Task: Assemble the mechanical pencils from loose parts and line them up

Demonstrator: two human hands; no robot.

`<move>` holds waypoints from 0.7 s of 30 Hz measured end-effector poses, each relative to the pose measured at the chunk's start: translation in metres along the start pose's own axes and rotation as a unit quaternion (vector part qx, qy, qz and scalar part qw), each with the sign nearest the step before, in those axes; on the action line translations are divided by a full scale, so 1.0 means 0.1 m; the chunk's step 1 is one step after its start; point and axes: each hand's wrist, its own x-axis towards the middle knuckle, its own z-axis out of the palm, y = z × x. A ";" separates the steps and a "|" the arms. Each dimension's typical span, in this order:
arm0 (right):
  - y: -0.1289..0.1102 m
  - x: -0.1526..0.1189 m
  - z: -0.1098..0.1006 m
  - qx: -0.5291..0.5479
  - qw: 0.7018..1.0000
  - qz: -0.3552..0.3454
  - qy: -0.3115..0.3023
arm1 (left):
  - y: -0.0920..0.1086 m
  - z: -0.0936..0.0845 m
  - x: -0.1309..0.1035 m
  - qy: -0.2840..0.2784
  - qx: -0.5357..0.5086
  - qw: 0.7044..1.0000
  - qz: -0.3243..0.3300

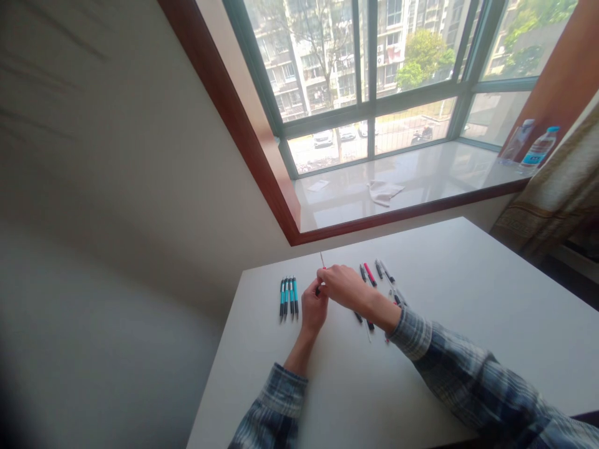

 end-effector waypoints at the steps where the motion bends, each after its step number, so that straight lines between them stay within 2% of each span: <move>1: -0.01 0.00 0.01 0.001 1.000 -0.001 -0.001 | 0.00 0.00 0.00 -0.001 -0.001 1.000 0.000; 5: -0.01 0.00 -0.02 0.037 0.999 -0.003 0.014 | -0.02 0.00 0.01 0.009 0.008 1.000 0.000; 9: 0.08 -0.03 -0.16 0.136 0.987 -0.019 0.082 | -0.06 0.01 0.01 0.020 0.020 0.999 -0.026; 15: 0.39 -0.07 -0.46 0.317 0.925 -0.055 0.201 | -0.11 0.01 -0.02 -0.009 0.016 1.000 -0.021; 21: 0.62 -0.09 -0.61 0.385 0.895 -0.043 0.222 | -0.11 -0.01 -0.05 -0.014 0.031 0.999 -0.021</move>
